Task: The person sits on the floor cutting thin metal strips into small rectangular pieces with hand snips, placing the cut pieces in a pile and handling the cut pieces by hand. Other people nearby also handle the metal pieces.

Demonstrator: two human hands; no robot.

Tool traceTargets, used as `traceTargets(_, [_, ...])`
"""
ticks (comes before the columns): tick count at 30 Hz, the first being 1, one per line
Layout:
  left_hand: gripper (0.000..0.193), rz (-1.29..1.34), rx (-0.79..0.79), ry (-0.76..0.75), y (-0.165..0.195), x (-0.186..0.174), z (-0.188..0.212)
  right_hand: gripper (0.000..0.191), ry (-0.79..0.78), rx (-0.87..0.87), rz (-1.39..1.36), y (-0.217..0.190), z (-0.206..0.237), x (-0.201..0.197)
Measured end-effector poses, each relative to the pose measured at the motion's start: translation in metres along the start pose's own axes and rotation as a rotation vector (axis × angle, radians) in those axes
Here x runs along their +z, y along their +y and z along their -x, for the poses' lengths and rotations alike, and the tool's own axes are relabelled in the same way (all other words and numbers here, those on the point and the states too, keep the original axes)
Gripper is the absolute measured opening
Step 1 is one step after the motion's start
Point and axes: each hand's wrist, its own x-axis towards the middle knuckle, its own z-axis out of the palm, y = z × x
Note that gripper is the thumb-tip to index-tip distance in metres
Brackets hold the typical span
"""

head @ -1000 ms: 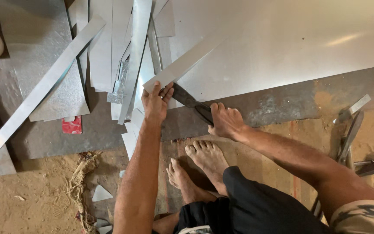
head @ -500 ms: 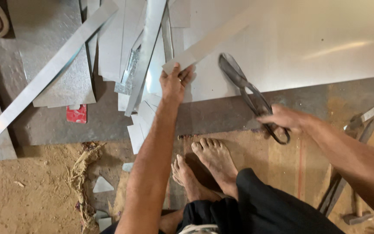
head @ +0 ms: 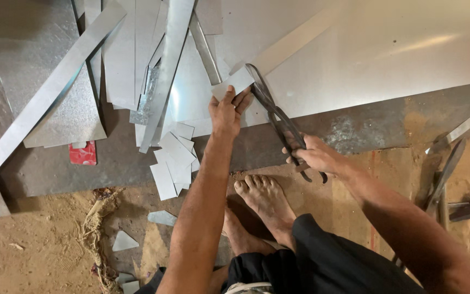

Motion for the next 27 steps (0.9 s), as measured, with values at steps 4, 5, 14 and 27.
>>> traceTargets(4, [0.03,-0.006,0.014,-0.026,0.002,-0.006,0.003,0.053,0.022,0.002,0.063,-0.011,0.004,0.01])
traceTargets(5, [0.029,-0.009,0.007,-0.028,0.002,-0.007,0.002,0.053,0.039,-0.001,0.097,-0.012,0.004,0.01])
traceTargets(14, [0.029,-0.016,-0.013,-0.021,0.005,-0.011,0.002,0.041,0.112,-0.013,0.385,0.015,-0.016,0.007])
traceTargets(27, [0.021,-0.11,0.151,-0.21,0.082,-0.067,0.059,0.07,0.253,-0.196,1.218,-0.014,-0.021,0.017])
